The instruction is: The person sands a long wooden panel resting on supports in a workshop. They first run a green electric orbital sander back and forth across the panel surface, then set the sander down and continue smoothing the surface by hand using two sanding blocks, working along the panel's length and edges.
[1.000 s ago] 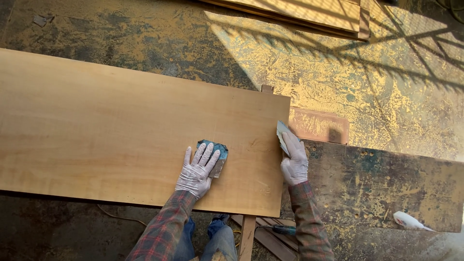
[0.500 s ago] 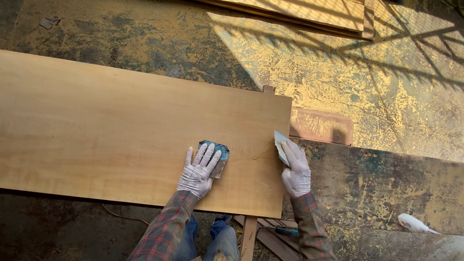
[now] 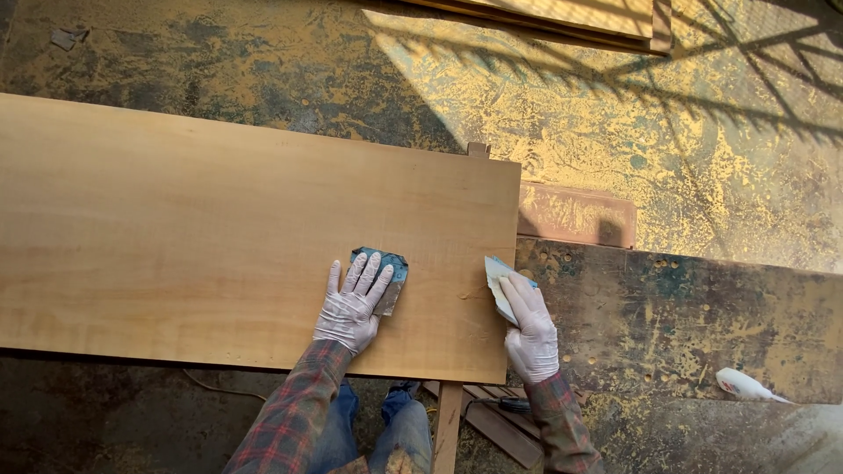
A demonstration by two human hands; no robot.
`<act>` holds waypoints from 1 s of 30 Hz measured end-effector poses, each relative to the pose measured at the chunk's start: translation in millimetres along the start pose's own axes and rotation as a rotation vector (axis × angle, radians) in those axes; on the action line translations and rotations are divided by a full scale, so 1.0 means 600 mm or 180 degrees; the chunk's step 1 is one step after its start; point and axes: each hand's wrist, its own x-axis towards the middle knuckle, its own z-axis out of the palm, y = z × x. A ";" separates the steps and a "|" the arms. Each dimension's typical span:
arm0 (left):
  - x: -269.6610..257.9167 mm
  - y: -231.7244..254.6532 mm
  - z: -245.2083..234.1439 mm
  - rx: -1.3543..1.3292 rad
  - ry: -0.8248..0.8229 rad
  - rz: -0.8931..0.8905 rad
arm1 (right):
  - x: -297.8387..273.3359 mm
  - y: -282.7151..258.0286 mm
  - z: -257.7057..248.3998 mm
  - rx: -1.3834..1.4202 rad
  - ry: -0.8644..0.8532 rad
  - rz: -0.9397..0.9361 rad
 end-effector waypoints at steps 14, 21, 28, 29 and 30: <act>-0.006 -0.007 0.007 0.0038 0.0111 0.0029 | -0.032 -0.002 0.010 -0.0382 -0.0114 -0.0214; -0.003 -0.004 0.015 0.0039 0.0175 0.0078 | -0.007 -0.028 0.092 -0.0724 -0.0242 -0.0764; -0.004 -0.006 0.011 0.0074 0.0226 0.0040 | -0.024 0.000 0.025 -0.0449 -0.0079 -0.0240; -0.003 -0.007 0.010 0.0105 0.0174 0.0038 | -0.020 0.004 0.013 0.0205 0.0074 -0.0093; -0.003 -0.008 0.008 0.0136 0.0122 0.0036 | -0.016 0.009 0.000 0.0858 0.0224 0.0056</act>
